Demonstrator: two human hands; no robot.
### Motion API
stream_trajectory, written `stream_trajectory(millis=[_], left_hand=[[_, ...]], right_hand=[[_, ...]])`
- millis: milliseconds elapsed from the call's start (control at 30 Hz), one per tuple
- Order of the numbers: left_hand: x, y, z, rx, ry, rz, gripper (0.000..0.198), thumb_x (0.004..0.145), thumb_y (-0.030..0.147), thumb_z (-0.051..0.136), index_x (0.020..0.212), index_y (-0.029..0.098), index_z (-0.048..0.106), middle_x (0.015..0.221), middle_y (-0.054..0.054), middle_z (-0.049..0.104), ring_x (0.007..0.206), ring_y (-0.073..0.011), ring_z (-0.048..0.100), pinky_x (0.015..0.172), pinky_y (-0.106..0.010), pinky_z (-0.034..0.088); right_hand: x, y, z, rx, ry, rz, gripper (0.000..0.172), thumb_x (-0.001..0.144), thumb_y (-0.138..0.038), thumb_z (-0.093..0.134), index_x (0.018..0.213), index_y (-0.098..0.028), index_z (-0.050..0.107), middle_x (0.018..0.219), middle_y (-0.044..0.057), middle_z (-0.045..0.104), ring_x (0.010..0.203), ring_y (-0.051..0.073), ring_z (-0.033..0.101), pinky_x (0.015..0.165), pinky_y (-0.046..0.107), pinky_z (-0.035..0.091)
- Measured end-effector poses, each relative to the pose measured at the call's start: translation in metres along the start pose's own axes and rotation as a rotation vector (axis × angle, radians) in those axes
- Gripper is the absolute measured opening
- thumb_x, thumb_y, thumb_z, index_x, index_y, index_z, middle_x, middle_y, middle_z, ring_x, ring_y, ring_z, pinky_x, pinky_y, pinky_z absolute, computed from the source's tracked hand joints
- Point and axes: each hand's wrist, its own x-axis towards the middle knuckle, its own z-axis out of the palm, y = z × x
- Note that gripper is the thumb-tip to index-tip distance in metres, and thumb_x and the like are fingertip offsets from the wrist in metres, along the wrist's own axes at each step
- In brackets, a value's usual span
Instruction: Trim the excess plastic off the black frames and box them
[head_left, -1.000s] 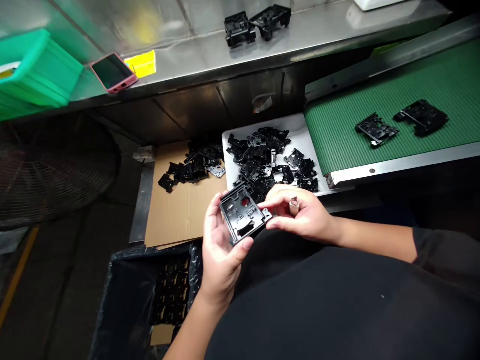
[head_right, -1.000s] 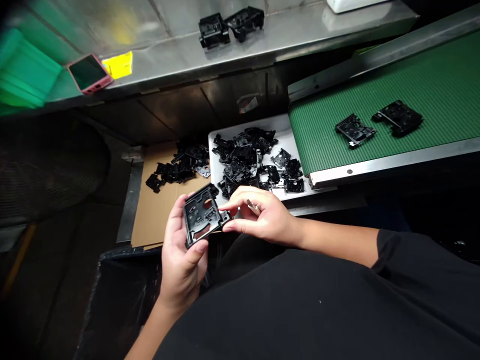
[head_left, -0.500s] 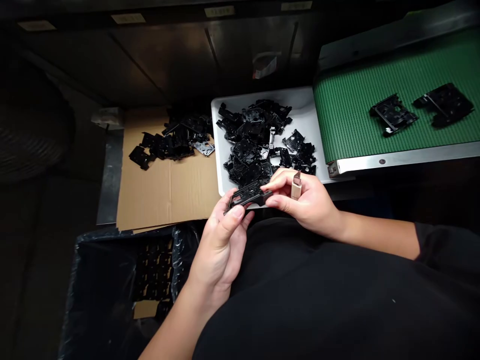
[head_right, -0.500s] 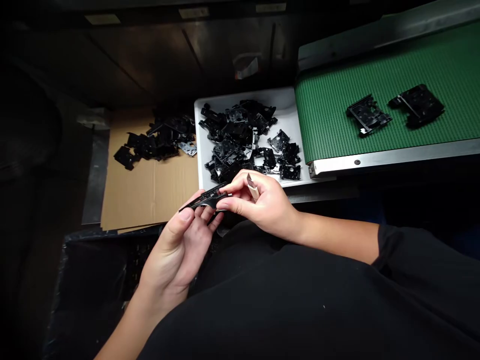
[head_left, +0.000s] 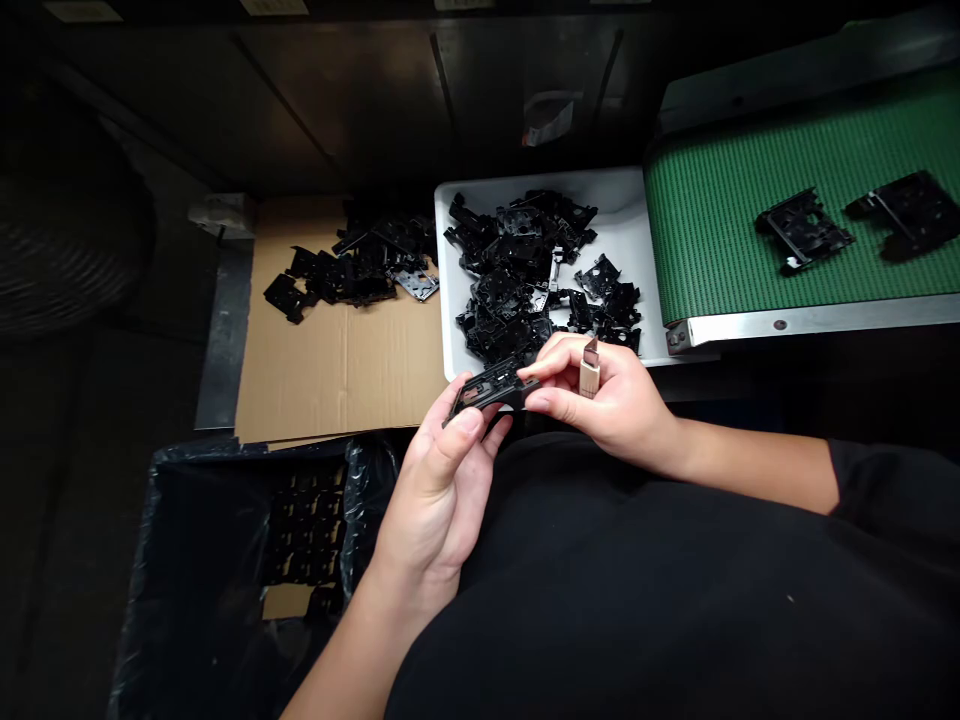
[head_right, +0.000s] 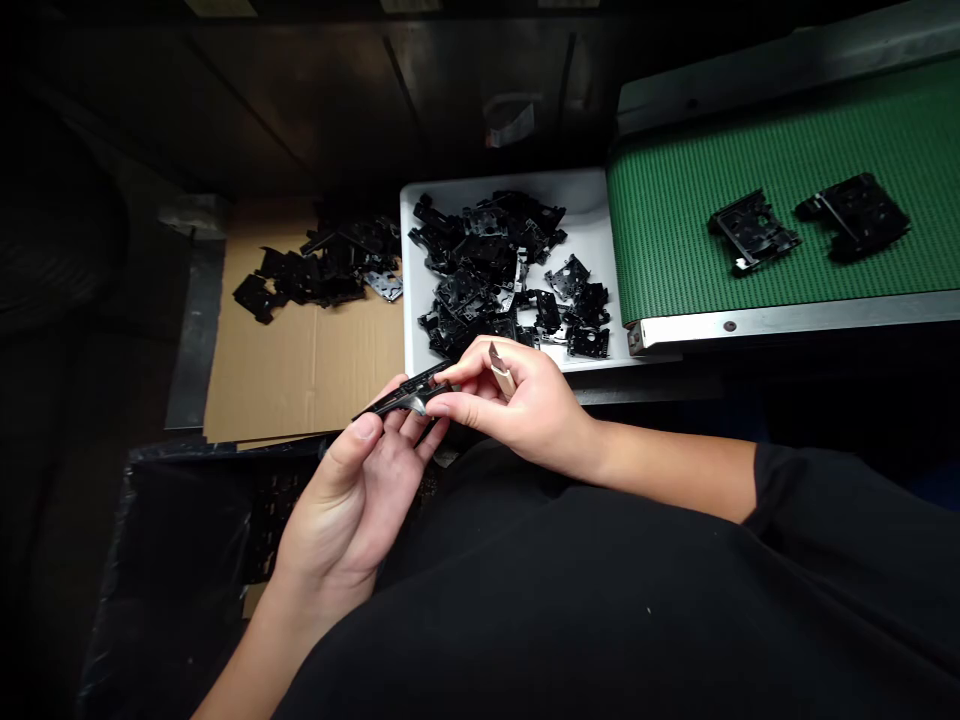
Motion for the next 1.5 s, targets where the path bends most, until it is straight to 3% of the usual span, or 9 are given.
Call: stream_trajectory(millis=[333, 533, 667, 733, 867, 967, 1167, 1400, 1500], left_hand=[[-0.005, 0.006, -0.011, 0.081, -0.014, 0.083, 0.057, 0.092, 0.035, 0.088, 0.145, 0.028, 0.071, 0.150, -0.008, 0.073, 0.149, -0.0300, 0.063, 0.131, -0.047, 0.047], [-0.013, 0.018, -0.031, 0.358, -0.070, 0.320, 0.090, 0.087, 0.024, 0.092, 0.166, 0.039, 0.053, 0.178, -0.002, 0.047, 0.166, -0.0333, 0.042, 0.134, -0.044, 0.044], [-0.025, 0.030, -0.049, 0.581, -0.127, 0.533, 0.095, 0.092, 0.018, 0.086, 0.168, 0.056, 0.043, 0.189, 0.009, 0.019, 0.160, -0.0343, 0.051, 0.126, -0.045, 0.054], [-0.030, 0.038, -0.059, 0.676, -0.164, 0.620, 0.102, 0.090, 0.016, 0.087, 0.169, 0.059, 0.038, 0.190, 0.007, 0.013, 0.156, -0.0361, 0.057, 0.122, -0.049, 0.057], [-0.033, 0.058, -0.080, 0.791, -0.213, 0.830, 0.111, 0.077, 0.014, 0.098, 0.169, 0.045, 0.043, 0.185, -0.007, 0.032, 0.161, -0.0380, 0.050, 0.125, -0.053, 0.054], [-0.035, 0.075, -0.091, 0.841, -0.176, 0.971, 0.096, 0.071, 0.017, 0.103, 0.154, 0.034, 0.059, 0.171, -0.013, 0.054, 0.163, -0.0402, 0.046, 0.129, -0.063, 0.047], [-0.045, 0.104, -0.115, 1.069, -0.142, 1.173, 0.075, 0.068, 0.033, 0.107, 0.133, 0.025, 0.071, 0.158, -0.018, 0.063, 0.149, -0.0444, 0.059, 0.122, -0.071, 0.048], [-0.064, 0.117, -0.135, 1.006, -0.108, 1.085, 0.053, 0.071, 0.024, 0.104, 0.114, 0.029, 0.074, 0.167, -0.012, 0.055, 0.158, -0.0405, 0.050, 0.129, -0.067, 0.042], [-0.070, 0.120, -0.142, 0.936, -0.081, 1.053, 0.071, 0.071, 0.023, 0.104, 0.133, 0.035, 0.072, 0.170, -0.008, 0.053, 0.163, -0.0399, 0.044, 0.131, -0.066, 0.043]], right_hand=[[0.000, 0.001, 0.006, 0.014, -0.059, -0.051, 0.029, 0.089, -0.042, 0.093, 0.100, -0.018, 0.081, 0.091, 0.004, 0.069, 0.084, 0.016, 0.066, 0.067, 0.028, 0.057], [0.003, -0.002, 0.012, -0.069, -0.163, -0.224, 0.025, 0.091, -0.027, 0.091, 0.114, -0.020, 0.083, 0.103, 0.005, 0.073, 0.084, 0.014, 0.064, 0.061, 0.024, 0.050], [0.005, -0.003, 0.021, -0.108, -0.250, -0.358, 0.029, 0.092, -0.024, 0.091, 0.120, -0.020, 0.082, 0.105, 0.006, 0.074, 0.079, 0.012, 0.064, 0.056, 0.022, 0.050], [0.006, -0.005, 0.028, -0.135, -0.272, -0.408, 0.029, 0.094, -0.022, 0.089, 0.122, -0.020, 0.082, 0.105, 0.007, 0.074, 0.078, 0.011, 0.063, 0.054, 0.020, 0.050], [0.007, -0.012, 0.047, -0.138, -0.293, -0.416, 0.030, 0.094, -0.019, 0.088, 0.122, -0.016, 0.081, 0.105, 0.008, 0.075, 0.076, 0.010, 0.061, 0.053, 0.018, 0.049], [0.008, -0.017, 0.062, -0.118, -0.299, -0.398, 0.031, 0.093, -0.018, 0.089, 0.123, -0.016, 0.081, 0.106, 0.007, 0.074, 0.070, 0.008, 0.056, 0.053, 0.018, 0.049], [0.010, -0.020, 0.093, -0.048, -0.320, -0.384, 0.036, 0.094, -0.016, 0.088, 0.129, -0.019, 0.081, 0.106, 0.005, 0.070, 0.068, 0.007, 0.052, 0.053, 0.019, 0.045], [0.014, -0.019, 0.124, -0.061, -0.317, -0.385, 0.035, 0.091, -0.018, 0.091, 0.125, -0.019, 0.083, 0.104, 0.005, 0.071, 0.074, 0.009, 0.055, 0.058, 0.020, 0.047], [0.016, -0.021, 0.137, -0.082, -0.307, -0.394, 0.034, 0.090, -0.019, 0.092, 0.123, -0.019, 0.083, 0.102, 0.005, 0.071, 0.081, 0.011, 0.059, 0.059, 0.021, 0.048]])
